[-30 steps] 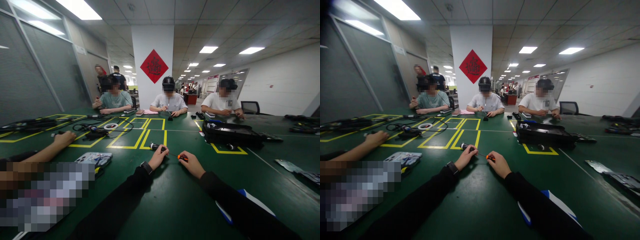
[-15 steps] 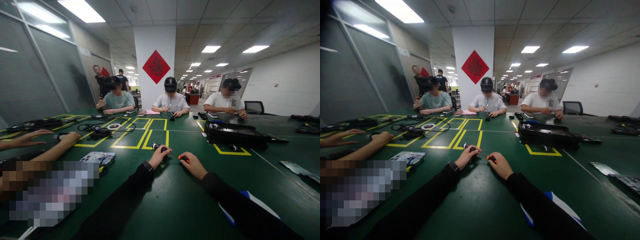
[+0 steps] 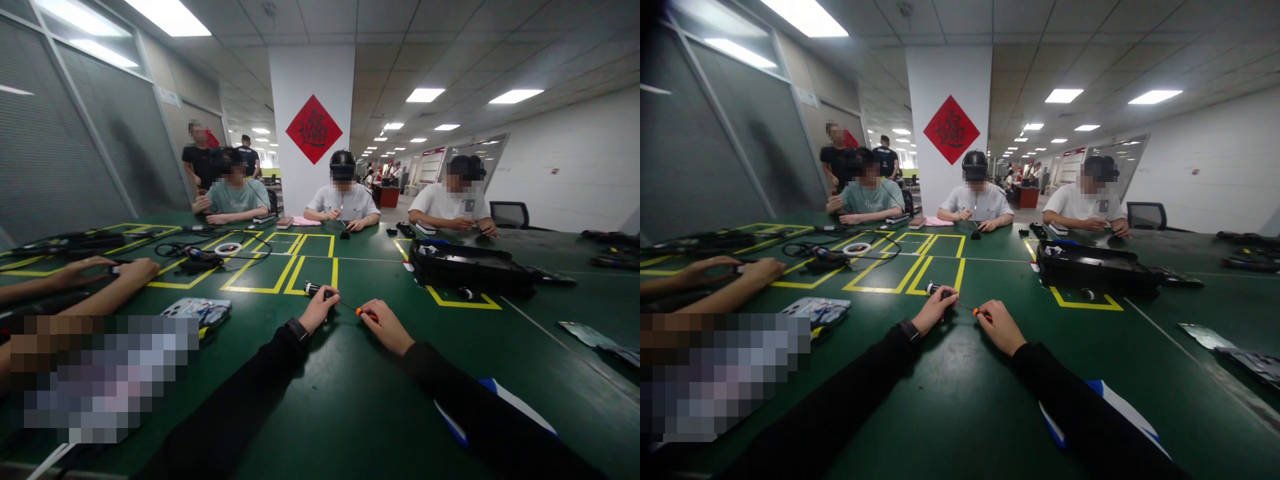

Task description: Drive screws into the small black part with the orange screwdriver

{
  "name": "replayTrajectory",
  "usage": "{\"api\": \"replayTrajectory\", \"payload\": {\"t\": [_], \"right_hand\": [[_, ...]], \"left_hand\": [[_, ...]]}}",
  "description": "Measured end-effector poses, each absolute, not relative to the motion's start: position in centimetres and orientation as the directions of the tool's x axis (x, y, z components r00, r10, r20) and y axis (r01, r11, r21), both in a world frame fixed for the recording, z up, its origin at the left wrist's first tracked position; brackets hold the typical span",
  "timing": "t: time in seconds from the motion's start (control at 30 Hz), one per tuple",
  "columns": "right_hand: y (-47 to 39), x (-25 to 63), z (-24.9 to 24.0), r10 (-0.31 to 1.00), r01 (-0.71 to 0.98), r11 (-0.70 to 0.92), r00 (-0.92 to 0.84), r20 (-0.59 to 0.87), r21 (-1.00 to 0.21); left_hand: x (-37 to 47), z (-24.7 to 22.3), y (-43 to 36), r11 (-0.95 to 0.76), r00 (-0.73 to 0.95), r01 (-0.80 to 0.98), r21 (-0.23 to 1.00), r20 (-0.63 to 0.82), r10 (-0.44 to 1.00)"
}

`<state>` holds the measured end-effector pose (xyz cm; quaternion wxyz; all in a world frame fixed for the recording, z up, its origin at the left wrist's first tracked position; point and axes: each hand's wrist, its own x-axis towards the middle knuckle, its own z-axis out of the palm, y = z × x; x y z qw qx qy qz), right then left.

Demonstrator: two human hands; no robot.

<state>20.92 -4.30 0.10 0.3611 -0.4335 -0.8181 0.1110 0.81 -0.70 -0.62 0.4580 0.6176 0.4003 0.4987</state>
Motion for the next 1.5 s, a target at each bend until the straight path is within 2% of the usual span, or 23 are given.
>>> {"api": "replayTrajectory", "payload": {"t": [0.23, 0.37, 0.7, 1.0, 1.27, 1.5], "right_hand": [[-4.3, 21.1, -0.2, 0.832, 0.642, 0.544, -0.327, 0.449, -0.54], [-4.1, 21.0, -0.2, 0.843, 0.693, 0.516, -0.306, 0.442, -0.504], [-3.8, 21.1, -0.4, 0.819, 0.662, 0.554, -0.326, 0.472, -0.505], [-3.7, 21.4, -0.6, 0.877, 0.605, 0.476, -0.271, 0.397, -0.639], [-3.6, 21.2, -0.1, 0.838, 0.653, 0.529, -0.304, 0.453, -0.542], [-3.7, 21.3, -0.4, 0.83, 0.639, 0.538, -0.289, 0.477, -0.55]], "left_hand": [[0.9, -0.4, -1.1, -0.261, 0.187, 0.037, 0.965, 0.25, 0.95], [1.0, 0.2, -1.5, -0.252, 0.189, 0.074, 0.965, 0.234, 0.953], [1.1, -0.3, -1.1, -0.286, 0.206, 0.056, 0.957, 0.269, 0.941], [1.1, -0.6, -1.0, -0.335, 0.204, 0.092, 0.938, 0.311, 0.928], [1.2, -0.6, -1.0, -0.338, 0.205, 0.103, 0.935, 0.313, 0.928], [1.1, -0.7, -0.8, -0.345, 0.203, 0.079, 0.935, 0.324, 0.924]]}}
